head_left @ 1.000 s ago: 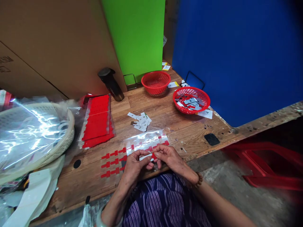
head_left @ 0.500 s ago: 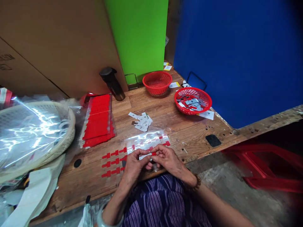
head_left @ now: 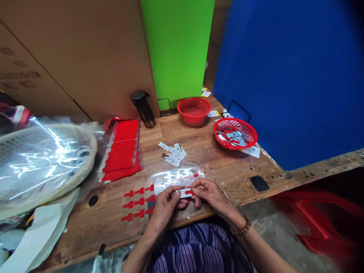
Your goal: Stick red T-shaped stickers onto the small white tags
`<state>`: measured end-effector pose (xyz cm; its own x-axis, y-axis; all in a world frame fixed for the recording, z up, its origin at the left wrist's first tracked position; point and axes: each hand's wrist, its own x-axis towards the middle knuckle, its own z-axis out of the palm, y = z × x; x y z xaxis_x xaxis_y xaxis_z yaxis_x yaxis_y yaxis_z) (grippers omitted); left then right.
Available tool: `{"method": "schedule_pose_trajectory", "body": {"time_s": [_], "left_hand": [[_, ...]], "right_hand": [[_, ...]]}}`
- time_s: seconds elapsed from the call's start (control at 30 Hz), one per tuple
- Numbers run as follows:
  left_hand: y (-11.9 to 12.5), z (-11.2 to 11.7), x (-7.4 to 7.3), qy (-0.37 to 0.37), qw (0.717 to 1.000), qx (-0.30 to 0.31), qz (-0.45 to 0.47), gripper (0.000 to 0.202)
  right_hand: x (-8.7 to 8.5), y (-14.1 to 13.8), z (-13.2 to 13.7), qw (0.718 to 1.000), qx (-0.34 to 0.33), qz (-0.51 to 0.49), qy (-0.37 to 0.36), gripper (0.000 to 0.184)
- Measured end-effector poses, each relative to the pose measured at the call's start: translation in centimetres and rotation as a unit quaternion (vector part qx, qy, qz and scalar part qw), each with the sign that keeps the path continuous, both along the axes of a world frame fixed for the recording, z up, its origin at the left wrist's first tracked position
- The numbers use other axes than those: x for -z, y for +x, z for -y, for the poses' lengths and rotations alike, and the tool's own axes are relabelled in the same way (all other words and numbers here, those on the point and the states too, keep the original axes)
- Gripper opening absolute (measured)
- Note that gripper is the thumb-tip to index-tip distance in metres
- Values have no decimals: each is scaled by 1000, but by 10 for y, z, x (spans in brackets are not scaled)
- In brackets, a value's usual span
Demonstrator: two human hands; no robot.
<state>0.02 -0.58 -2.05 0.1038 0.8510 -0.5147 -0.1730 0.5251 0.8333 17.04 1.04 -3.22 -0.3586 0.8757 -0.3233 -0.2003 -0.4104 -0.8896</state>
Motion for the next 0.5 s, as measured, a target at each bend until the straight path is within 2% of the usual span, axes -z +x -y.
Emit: {"method": "schedule_pose_trajectory", "body": {"time_s": [0.1,0.17,0.27,0.3,0.33,0.4,0.47,0.5], "left_hand": [[-2,-1,7,-5,999,-40,24,47],[-3,0,11,-16,998,-48,33,47],[-4,0,17,-26,998,-51,40,47],[-4,0,19,-29,997,-51,40,47],[-3,0,19,-31,997,-51,39,47],[-3,-1,19,-37,997,-52,35,46],[-2,-1,18,-39,997,-52,31,45],[-1,-2,17,-39,997,-53,30,45]], "right_hand": [[-10,23,-19,989,137,-58,2,13],[-19,41,-37,958,255,-132,21,12],[-29,57,-64,911,363,-192,43,13],[-30,57,-71,904,376,-200,41,12],[-30,54,-76,906,373,-198,41,13],[-26,39,-82,937,312,-145,55,16],[-17,18,-84,972,210,-21,98,18],[-12,8,-84,976,160,64,134,17]]}}
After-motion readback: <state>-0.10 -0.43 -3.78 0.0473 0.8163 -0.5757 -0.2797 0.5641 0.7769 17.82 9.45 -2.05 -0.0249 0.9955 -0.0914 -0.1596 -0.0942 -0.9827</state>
